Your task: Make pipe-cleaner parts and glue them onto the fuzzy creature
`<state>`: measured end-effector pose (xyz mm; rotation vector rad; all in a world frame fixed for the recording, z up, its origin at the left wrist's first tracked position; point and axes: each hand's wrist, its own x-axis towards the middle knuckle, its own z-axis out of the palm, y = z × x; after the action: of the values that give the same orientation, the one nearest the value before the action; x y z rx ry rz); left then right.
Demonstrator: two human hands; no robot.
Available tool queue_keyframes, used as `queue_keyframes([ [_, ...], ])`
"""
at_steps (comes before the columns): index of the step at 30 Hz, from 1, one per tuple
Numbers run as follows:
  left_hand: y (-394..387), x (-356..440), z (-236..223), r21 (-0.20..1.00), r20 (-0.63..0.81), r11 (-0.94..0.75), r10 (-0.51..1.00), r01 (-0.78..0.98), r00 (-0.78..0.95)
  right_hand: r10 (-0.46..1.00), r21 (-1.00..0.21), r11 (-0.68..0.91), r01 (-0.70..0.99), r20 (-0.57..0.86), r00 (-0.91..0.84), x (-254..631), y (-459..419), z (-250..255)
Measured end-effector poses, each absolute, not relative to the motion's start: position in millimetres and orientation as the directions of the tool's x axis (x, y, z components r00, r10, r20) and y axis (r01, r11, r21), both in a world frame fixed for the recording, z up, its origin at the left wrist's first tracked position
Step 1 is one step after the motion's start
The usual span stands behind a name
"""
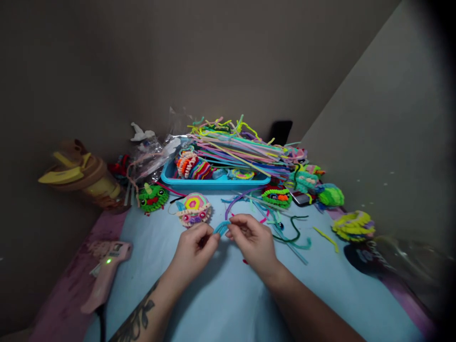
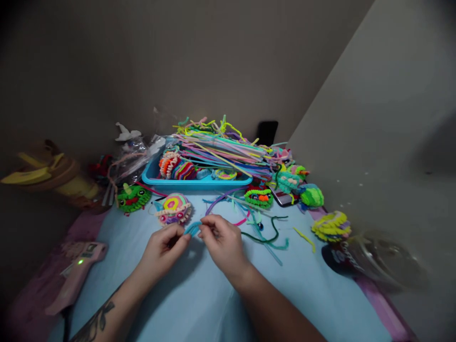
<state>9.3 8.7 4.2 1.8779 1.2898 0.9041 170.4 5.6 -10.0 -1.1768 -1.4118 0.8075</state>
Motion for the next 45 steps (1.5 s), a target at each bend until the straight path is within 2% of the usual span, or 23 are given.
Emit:
queue_keyframes([
  [4, 8, 8, 5, 0.824, 0.178, -0.292, 0.947, 0.485, 0.268, 0.946, -0.936, 0.294, 0.195, 0.314, 0.081, 169, 6, -12],
  [12, 8, 8, 2, 0.802, 0.213, -0.333, 0.935, 0.496, 0.284, 0.931, -0.891, 0.336, 0.306, 0.363, 0.033, 173, 4, -8],
  [27, 6, 11, -2, 0.759, 0.223, -0.314, 0.948, 0.570, 0.226, 0.935, -0.839, 0.329, 0.433, 0.353, -0.028, 172, 4, -11],
  [30, 5, 11, -2, 0.719, 0.264, -0.355, 0.935, 0.597, 0.238, 0.895, -0.761, 0.405, 0.506, 0.444, -0.049, 173, 3, -9],
  [33, 4, 9, -4, 0.680, 0.344, -0.423, 0.905, 0.599, 0.250, 0.805, -0.620, 0.531, 0.578, 0.581, -0.117, 175, 0, -5],
  [38, 2, 6, -9, 0.626, 0.473, -0.543, 0.835, 0.560, 0.281, 0.656, -0.441, 0.688, 0.576, 0.719, -0.232, 181, -7, 0],
  [42, 0, 6, -7, 0.629, 0.486, -0.570, 0.819, 0.529, 0.306, 0.642, -0.404, 0.694, 0.596, 0.721, -0.259, 183, -8, 1],
  [45, 0, 7, -3, 0.665, 0.438, -0.537, 0.843, 0.519, 0.310, 0.682, -0.434, 0.666, 0.607, 0.684, -0.258, 182, -6, 2],
])
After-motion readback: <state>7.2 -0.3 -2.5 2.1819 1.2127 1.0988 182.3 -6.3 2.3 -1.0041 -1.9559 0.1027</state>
